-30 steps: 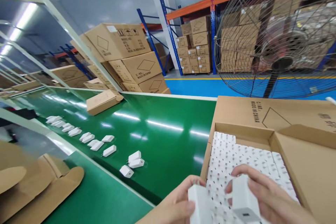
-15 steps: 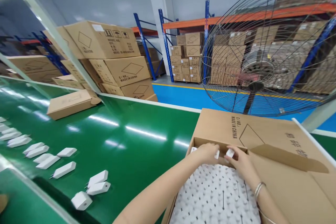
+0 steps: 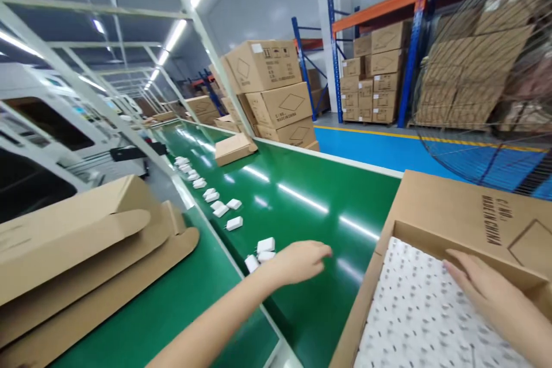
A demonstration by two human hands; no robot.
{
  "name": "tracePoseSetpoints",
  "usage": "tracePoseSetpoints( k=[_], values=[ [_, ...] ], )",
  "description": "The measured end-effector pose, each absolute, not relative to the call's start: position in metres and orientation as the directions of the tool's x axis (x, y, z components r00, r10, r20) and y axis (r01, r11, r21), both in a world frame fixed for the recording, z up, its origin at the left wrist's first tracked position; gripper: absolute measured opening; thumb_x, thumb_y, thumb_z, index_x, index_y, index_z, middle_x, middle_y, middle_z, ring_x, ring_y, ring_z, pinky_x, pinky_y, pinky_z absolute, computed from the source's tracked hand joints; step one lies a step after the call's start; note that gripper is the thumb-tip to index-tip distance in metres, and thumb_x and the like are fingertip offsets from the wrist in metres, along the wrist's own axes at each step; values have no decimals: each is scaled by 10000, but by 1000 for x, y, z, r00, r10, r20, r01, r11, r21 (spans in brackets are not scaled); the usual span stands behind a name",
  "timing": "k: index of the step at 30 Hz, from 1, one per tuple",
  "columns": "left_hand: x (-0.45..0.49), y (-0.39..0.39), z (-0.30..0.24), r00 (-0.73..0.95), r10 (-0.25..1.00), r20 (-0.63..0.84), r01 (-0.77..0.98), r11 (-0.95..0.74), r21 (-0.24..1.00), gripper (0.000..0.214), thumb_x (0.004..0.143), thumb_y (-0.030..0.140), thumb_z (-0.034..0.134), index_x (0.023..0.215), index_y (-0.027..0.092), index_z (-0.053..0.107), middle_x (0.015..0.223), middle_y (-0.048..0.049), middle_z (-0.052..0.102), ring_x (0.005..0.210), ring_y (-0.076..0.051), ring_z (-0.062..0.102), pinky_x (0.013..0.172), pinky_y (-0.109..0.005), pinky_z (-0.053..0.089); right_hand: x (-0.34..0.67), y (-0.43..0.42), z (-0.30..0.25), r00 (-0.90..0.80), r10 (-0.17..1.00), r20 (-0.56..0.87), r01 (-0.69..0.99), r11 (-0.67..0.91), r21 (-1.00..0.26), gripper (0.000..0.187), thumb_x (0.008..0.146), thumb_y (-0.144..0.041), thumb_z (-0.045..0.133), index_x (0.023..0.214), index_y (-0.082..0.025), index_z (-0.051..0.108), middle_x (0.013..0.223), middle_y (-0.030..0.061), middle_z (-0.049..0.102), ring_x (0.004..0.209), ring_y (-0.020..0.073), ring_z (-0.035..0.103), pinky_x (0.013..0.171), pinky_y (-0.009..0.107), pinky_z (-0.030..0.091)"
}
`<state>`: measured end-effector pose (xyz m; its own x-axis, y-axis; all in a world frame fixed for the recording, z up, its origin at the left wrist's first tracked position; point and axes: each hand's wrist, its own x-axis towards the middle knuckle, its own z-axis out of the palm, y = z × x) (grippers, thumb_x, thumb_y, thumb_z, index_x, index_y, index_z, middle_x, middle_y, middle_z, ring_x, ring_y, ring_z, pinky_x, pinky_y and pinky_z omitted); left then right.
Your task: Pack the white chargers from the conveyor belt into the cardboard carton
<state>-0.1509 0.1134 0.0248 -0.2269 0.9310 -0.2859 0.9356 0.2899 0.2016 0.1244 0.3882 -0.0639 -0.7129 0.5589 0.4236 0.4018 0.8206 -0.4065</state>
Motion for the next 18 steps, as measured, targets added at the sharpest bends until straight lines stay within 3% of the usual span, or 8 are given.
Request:
tracePoseSetpoints(
  k=[3, 5, 11, 14, 18],
  values=[
    [-203, 40, 17, -502, 805, -317, 845, 535, 20, 338, 754, 61, 428, 1034, 137, 603, 1022, -141, 646, 1012, -295, 583, 868, -411, 440, 79, 347, -44, -806, 511, 298, 420, 849, -320, 360, 921, -467, 391, 1127, -224, 557, 1147, 144, 635, 998, 322, 616, 795, 451, 501],
    [-227, 9, 6, -584, 738, -338, 793, 607, -44, 345, 736, 41, 447, 1030, 133, 602, 1028, -146, 640, 1008, -309, 581, 849, -428, 445, 33, 300, -30, -892, 394, 223, 311, 891, -331, 359, 952, -407, 330, 1163, -189, 522, 1178, 147, 607, 1054, 301, 586, 834, 449, 499],
    [-246, -7, -23, -585, 685, -433, 766, 643, -17, 323, 685, 123, 627, 1000, 194, 608, 1045, -78, 647, 911, -233, 632, 758, -336, 498, -110, 152, -26, -992, 105, 70, 77, 943, -324, 172, 913, -172, 506, 1060, -149, 591, 1058, 65, 636, 1018, 215, 586, 882, 423, 479],
    [-244, -5, -22, -583, 707, -401, 769, 639, 9, 300, 652, 120, 648, 936, 208, 609, 1009, -75, 652, 926, -260, 634, 757, -324, 491, -149, 109, -35, -996, 80, -34, 87, 933, -349, 180, 895, -259, 578, 1031, -144, 605, 1061, 60, 619, 1005, 221, 580, 869, 453, 477],
    [-238, -14, -4, -569, 758, -318, 785, 616, 67, 224, 760, 116, 547, 970, 192, 568, 1037, -85, 623, 934, -256, 628, 773, -338, 487, -164, 99, -43, -977, 143, -161, 202, 866, -457, 231, 889, -300, 590, 1065, -151, 596, 1111, 69, 599, 1009, 226, 574, 882, 463, 467]
  ],
)
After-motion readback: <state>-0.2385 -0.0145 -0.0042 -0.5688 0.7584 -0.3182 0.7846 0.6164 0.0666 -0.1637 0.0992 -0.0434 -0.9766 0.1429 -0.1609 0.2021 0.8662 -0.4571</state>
